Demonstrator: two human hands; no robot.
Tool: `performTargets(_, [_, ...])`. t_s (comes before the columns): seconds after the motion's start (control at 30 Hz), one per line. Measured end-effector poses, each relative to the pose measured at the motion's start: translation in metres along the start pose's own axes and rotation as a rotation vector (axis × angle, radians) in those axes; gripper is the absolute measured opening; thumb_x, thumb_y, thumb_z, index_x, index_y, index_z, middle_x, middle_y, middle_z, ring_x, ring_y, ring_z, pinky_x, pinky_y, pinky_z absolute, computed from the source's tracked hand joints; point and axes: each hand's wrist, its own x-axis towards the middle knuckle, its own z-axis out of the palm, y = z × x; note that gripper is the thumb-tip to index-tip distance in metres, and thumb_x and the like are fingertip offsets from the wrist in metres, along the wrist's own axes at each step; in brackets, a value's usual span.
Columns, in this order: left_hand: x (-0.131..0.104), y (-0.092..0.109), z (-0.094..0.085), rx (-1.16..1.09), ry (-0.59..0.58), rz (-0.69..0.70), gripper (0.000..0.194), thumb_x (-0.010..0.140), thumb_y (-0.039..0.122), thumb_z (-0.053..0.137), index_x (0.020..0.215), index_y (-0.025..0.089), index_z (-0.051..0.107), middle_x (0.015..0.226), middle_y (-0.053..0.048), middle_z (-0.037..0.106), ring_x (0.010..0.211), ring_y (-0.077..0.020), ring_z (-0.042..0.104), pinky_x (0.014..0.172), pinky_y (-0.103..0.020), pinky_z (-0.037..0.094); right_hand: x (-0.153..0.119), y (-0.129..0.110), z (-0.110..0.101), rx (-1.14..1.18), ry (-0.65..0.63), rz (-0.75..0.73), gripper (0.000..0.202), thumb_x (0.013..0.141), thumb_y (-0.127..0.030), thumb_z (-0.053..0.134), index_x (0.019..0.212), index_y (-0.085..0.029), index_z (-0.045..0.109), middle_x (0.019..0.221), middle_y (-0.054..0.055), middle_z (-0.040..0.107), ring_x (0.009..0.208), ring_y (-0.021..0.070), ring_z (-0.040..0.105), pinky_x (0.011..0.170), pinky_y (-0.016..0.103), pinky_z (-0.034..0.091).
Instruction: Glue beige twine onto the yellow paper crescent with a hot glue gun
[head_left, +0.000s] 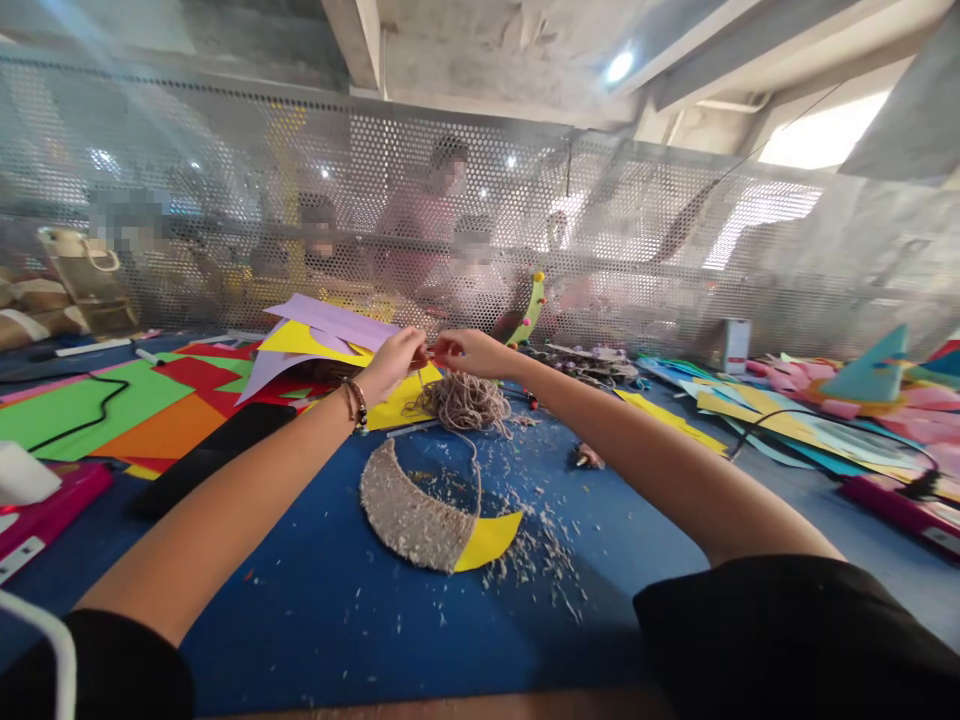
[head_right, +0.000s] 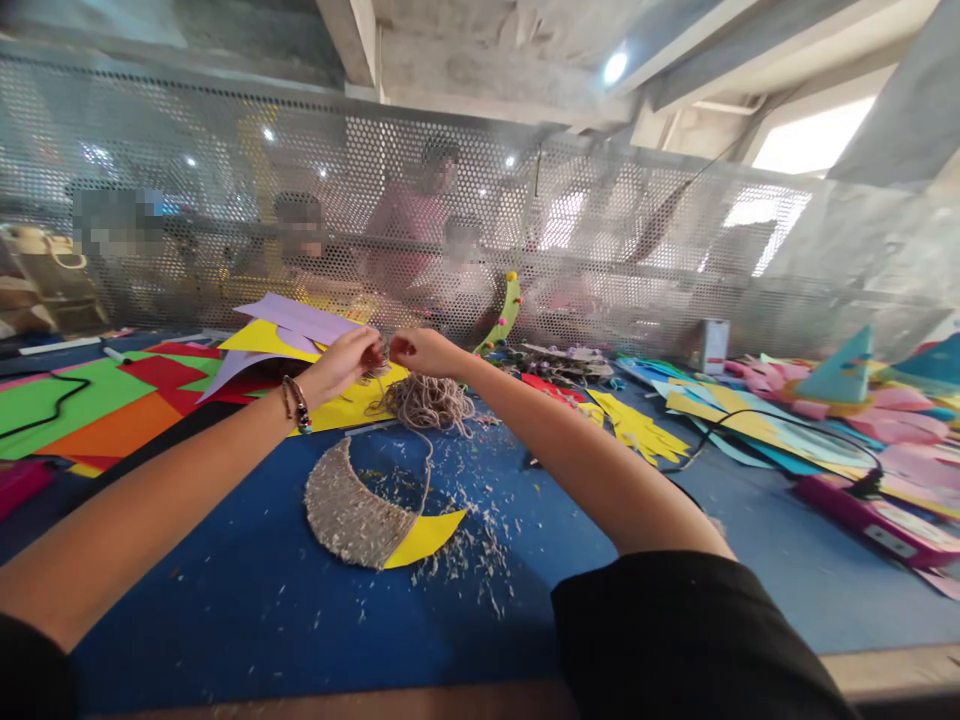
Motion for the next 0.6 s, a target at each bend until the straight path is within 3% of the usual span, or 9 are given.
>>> performTargets(0.17, [-0.009,0.027,-0.003,-0.105,-0.028,0.044,0.026,0.086,0.029,0.047,0.108,0.014,0.05,0.106,-0.007,0.054,0.088,-0.0172,0.056,0.074,-0.036,0.049,0.001,0.009,0.028,-0.093,-0.138,-0.042,0.036,0.076,-0.033,0.058,0.106,-0.015,0.054,0.102,0.006,0.058,0.091,0.0162,0.055,0.08,0.034,0.044])
performTargets(0.27, [-0.016,0.044,-0.001,-0.142,-0.036,0.112,0.018,0.087,0.028,0.046,0.09,0.012,0.054,0.08,-0.002,0.056,0.062,-0.0086,0.053,0.054,-0.023,0.047,0.008,0.018,0.038,-0.169,-0.118,0.037,0.049,0.069,-0.036,0.065,0.112,-0.018,0.052,0.103,0.006,0.059,0.095,0.0189,0.055,0.082,0.032,0.043])
performTargets(0.37, [-0.026,0.056,0.001,-0.156,-0.036,0.202,0.031,0.087,0.018,0.038,0.057,0.015,0.037,0.05,0.008,0.03,0.037,-0.0019,0.028,0.035,-0.013,0.025,0.012,0.03,0.034,-0.255,-0.062,0.156,0.041,0.079,-0.036,0.053,0.116,-0.018,0.047,0.108,0.007,0.055,0.094,0.0179,0.054,0.079,0.036,0.045])
performTargets(0.47, [-0.037,0.063,0.004,-0.128,-0.023,0.302,0.036,0.081,0.013,0.04,0.052,0.019,0.019,0.049,0.009,0.015,0.036,-0.0018,0.016,0.034,-0.014,0.015,0.012,0.041,0.026,-0.334,-0.003,0.265,0.033,0.084,-0.033,0.047,0.112,-0.016,0.049,0.11,0.007,0.052,0.093,0.0163,0.054,0.078,0.037,0.046])
performTargets(0.6, [-0.05,0.063,0.006,-0.032,0.027,0.447,0.04,0.074,0.011,0.045,0.054,0.02,0.012,0.05,0.008,0.009,0.037,-0.0031,0.011,0.034,-0.018,0.01,0.009,0.052,0.015,-0.415,0.057,0.379,0.032,0.084,-0.032,0.047,0.112,-0.016,0.049,0.11,0.007,0.052,0.093,0.0162,0.054,0.078,0.036,0.046])
